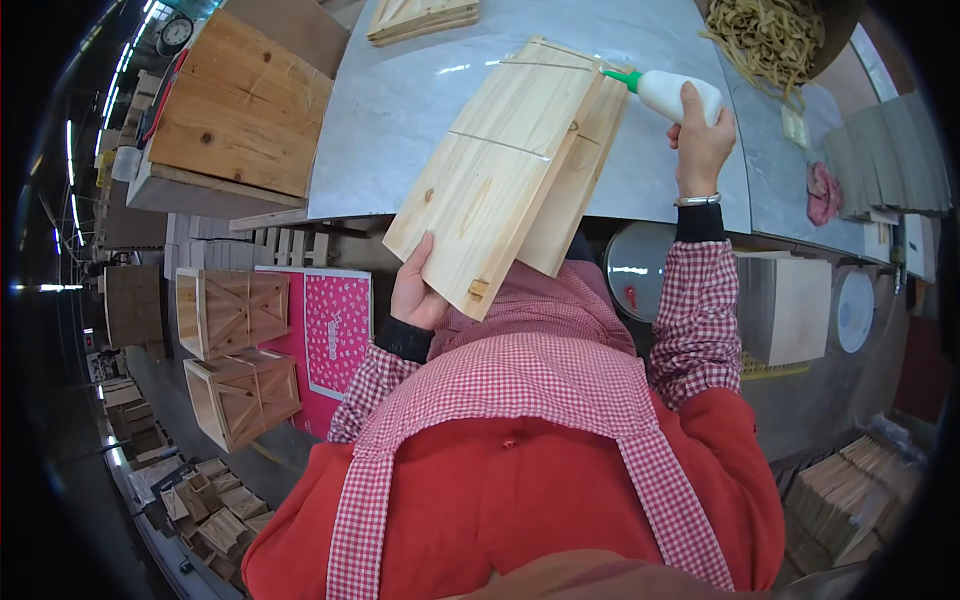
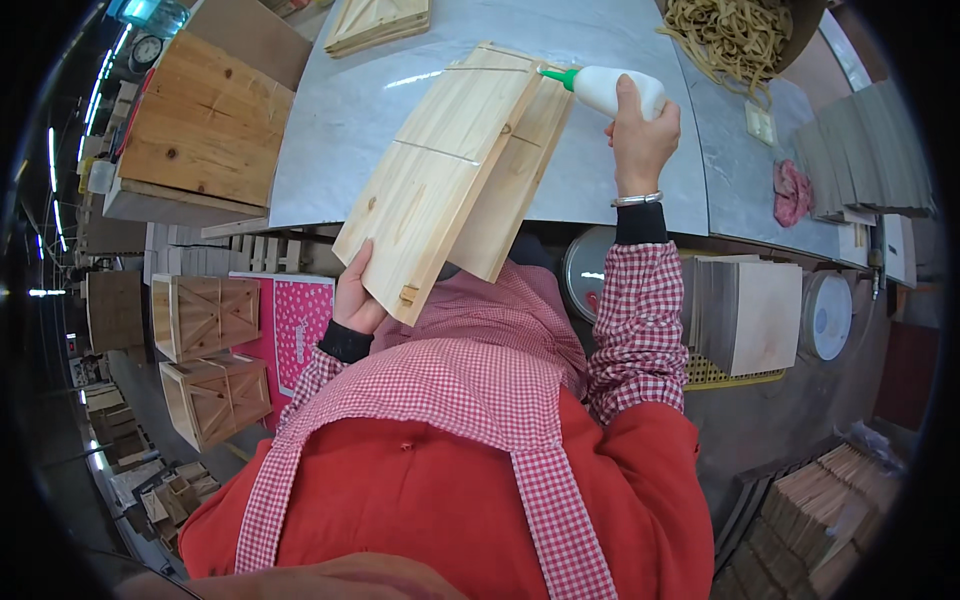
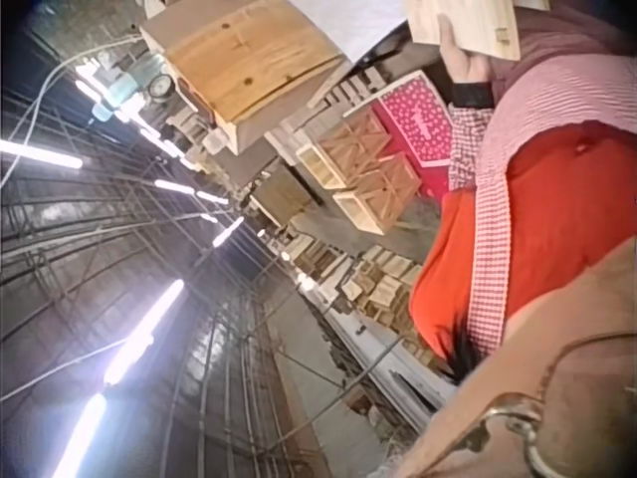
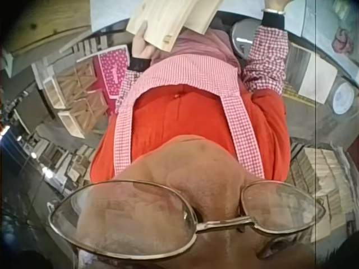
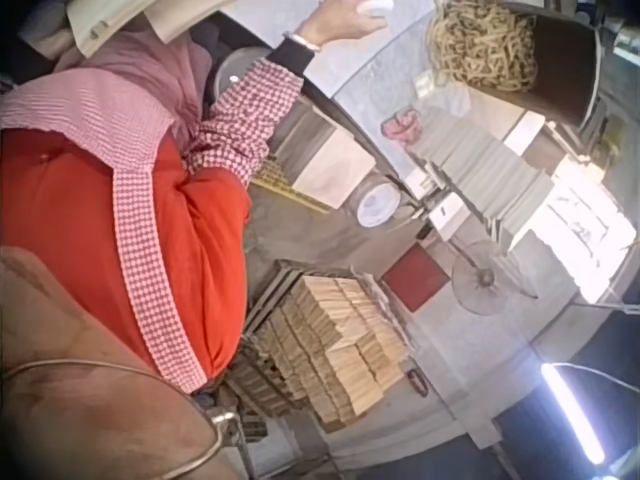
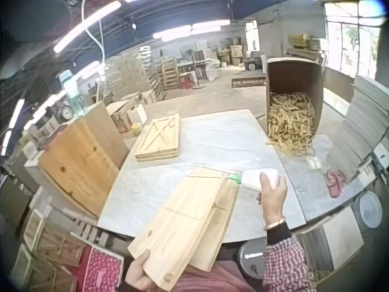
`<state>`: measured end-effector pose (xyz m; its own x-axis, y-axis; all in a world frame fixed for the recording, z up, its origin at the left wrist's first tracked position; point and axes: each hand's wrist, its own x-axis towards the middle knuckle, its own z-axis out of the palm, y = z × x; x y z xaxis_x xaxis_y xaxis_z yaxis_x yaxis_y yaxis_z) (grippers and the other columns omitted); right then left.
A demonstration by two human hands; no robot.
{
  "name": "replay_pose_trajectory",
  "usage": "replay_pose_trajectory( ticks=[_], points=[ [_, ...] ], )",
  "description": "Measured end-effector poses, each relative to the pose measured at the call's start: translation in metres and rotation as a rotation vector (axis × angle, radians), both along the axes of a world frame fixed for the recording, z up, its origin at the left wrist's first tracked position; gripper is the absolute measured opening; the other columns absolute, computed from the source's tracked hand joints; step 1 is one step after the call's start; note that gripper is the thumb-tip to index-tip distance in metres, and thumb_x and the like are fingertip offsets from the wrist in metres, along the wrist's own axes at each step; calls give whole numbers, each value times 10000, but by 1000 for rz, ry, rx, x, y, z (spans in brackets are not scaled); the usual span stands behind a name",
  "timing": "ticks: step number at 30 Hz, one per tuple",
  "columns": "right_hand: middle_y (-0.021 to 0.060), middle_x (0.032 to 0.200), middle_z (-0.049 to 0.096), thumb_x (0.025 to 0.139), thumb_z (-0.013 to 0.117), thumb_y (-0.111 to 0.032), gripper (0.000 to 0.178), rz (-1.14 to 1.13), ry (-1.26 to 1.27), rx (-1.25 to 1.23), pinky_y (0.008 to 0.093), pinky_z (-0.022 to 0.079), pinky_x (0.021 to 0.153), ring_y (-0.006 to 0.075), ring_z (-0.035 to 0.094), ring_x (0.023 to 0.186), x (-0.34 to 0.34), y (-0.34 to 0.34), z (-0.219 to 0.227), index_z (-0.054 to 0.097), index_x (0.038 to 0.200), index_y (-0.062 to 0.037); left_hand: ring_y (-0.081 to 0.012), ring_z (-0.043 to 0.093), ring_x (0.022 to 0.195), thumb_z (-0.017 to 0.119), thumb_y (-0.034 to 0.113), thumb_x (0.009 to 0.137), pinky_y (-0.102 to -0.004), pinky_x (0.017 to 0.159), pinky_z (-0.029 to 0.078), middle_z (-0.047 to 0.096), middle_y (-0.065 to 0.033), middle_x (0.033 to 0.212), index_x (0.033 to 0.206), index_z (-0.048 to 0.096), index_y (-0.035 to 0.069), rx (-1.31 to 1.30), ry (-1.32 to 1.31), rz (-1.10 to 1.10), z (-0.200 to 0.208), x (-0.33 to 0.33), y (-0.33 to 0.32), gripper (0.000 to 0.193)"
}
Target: The person is applying wood glue to wooden panels and assembling them into small boxes.
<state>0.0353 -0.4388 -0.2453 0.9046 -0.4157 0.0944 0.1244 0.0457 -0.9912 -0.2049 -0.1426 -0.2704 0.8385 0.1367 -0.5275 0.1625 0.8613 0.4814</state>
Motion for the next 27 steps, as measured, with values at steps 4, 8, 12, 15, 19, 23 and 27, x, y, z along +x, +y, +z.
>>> replay_pose_trajectory(
  ticks=[4, 8, 12, 15, 19, 23, 27],
  points=[
    [117, 712, 603, 813, 731, -312, 443, 56, 0, -1, 234, 415, 352, 119, 553, 446, -17, 1, 5, 516, 911, 63, -306, 453, 1270, 515, 227, 967, -445, 1075, 366, 429, -185, 1400, 1407, 302, -5, 25, -22, 11, 4, 1, -1, 541],
    [50, 682, 577, 847, 698, -293, 343, 124, -34, 6, 207, 355, 349, 71, 487, 435, -47, 12, 12, 542, 917, 4, -309, 451, 1271, 512, 216, 969, -448, 1074, 369, 423, -188, 1403, 1414, 286, -4, 33, -59, 15, 6, 6, -1, 546],
    [38, 684, 574, 858, 690, -283, 317, 216, -50, 32, 202, 344, 354, 62, 472, 440, -76, 20, 20, 547, 918, -6, -310, 447, 1273, 513, 196, 967, -449, 1077, 365, 426, -183, 1398, 1410, 288, 1, 19, -101, 14, 6, 13, 2, 534],
    [64, 716, 588, 855, 700, -266, 341, 298, -60, 51, 208, 386, 372, 72, 493, 451, -99, 24, 30, 532, 926, 22, -303, 445, 1273, 526, 171, 961, -444, 1079, 361, 443, -167, 1385, 1398, 312, 11, 12, -113, 22, 6, 19, 6, 512],
    [71, 741, 592, 856, 703, -252, 344, 393, -57, 34, 206, 406, 383, 74, 504, 465, -129, 30, 39, 524, 937, 31, -322, 433, 1285, 492, 188, 975, -460, 1094, 341, 419, -199, 1401, 1411, 287, -7, 26, -210, 34, 8, 34, 12, 519],
    [62, 755, 589, 860, 701, -248, 337, 479, -49, 6, 200, 408, 390, 65, 507, 485, -159, 40, 46, 522, 949, 23, -320, 425, 1292, 507, 172, 967, -460, 1103, 327, 421, -201, 1399, 1403, 299, -11, -21, -244, 35, 15, 45, 16, 516],
    [59, 775, 589, 860, 701, -237, 330, 559, -49, -5, 194, 412, 398, 57, 513, 506, -172, 49, 54, 515, 965, 14, -316, 429, 1291, 528, 158, 956, -456, 1109, 320, 428, -194, 1397, 1395, 314, -6, -53, -272, 43, 14, 54, 21, 515]
  ],
)
